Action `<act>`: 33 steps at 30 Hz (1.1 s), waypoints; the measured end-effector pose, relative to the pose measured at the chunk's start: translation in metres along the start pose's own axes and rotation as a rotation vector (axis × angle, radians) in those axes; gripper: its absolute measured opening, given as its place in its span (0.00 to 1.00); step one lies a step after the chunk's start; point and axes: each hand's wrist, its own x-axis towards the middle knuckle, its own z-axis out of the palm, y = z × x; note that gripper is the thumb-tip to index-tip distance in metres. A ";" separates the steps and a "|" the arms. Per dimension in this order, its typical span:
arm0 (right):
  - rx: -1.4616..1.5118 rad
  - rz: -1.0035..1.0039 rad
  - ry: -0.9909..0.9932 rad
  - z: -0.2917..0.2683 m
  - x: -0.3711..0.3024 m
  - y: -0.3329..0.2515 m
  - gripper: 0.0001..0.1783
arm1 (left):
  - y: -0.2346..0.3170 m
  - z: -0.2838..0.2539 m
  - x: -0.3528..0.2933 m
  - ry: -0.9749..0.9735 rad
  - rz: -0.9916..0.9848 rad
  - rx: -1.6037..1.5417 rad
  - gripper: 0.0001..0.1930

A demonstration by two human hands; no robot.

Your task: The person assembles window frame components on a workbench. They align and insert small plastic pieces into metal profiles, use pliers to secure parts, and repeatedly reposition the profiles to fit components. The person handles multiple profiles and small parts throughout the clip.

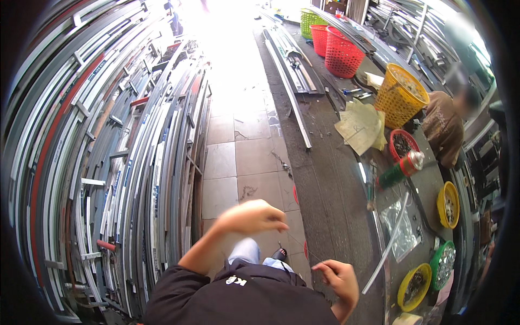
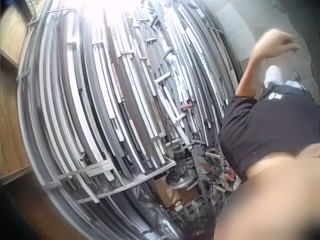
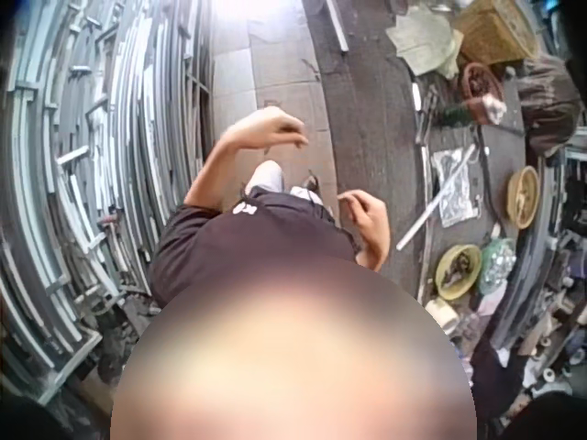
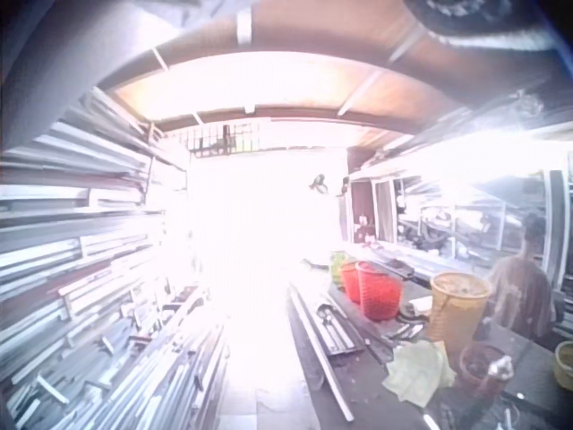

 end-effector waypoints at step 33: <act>0.247 0.032 0.929 -0.044 0.421 -0.164 0.18 | -0.195 -0.303 0.417 -0.059 0.430 0.322 0.12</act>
